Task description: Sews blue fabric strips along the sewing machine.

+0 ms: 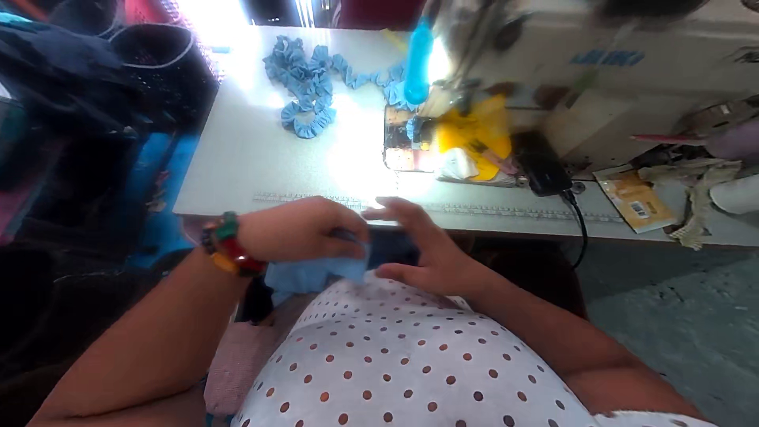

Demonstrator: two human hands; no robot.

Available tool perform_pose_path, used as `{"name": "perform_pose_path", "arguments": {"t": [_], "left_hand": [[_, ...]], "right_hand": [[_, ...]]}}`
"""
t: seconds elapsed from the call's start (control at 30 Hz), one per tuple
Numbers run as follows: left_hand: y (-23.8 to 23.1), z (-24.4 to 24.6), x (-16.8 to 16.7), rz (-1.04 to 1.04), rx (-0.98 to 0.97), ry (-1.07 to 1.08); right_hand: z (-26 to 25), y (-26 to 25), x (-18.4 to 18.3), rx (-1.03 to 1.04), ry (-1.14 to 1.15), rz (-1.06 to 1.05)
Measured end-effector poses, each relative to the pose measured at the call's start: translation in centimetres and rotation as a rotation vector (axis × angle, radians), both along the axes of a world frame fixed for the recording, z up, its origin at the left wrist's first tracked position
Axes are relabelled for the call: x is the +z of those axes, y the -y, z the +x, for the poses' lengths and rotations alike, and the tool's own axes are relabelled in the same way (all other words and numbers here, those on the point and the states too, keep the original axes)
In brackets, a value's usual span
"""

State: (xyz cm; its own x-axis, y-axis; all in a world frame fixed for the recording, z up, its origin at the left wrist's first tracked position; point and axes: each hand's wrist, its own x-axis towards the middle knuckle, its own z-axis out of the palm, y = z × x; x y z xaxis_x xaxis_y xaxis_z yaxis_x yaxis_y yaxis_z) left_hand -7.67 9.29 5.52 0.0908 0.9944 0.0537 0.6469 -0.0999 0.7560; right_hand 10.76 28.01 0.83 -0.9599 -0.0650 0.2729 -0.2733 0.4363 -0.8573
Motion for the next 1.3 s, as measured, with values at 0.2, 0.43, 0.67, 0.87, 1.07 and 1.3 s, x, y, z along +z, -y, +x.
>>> {"name": "perform_pose_path", "arguments": {"t": [0.2, 0.43, 0.67, 0.87, 1.07, 1.3], "left_hand": [[0.3, -2.0, 0.0, -0.106, 0.158, 0.33], [4.4, -1.6, -3.5, 0.058, 0.281, 0.563], [3.3, 2.9, -5.2, 0.297, 0.551, -0.302], [3.9, 2.2, -6.2, 0.527, 0.515, -0.279], [5.0, 3.5, -6.8, 0.649, 0.652, 0.28], [2.6, 4.6, -7.2, 0.69, 0.804, 0.757]], "right_hand": [[-1.5, 1.0, -0.3, -0.006, 0.085, -0.327], [-0.3, -0.8, 0.2, -0.048, -0.061, 0.279], [-0.6, 0.0, 1.4, -0.15, -0.173, 0.598], [-0.1, -0.4, 2.6, -0.156, -0.244, 0.558], [1.0, -1.4, 2.9, -0.216, -0.216, 0.452], [1.1, -2.0, 0.9, -0.289, -0.154, 0.213]]}}
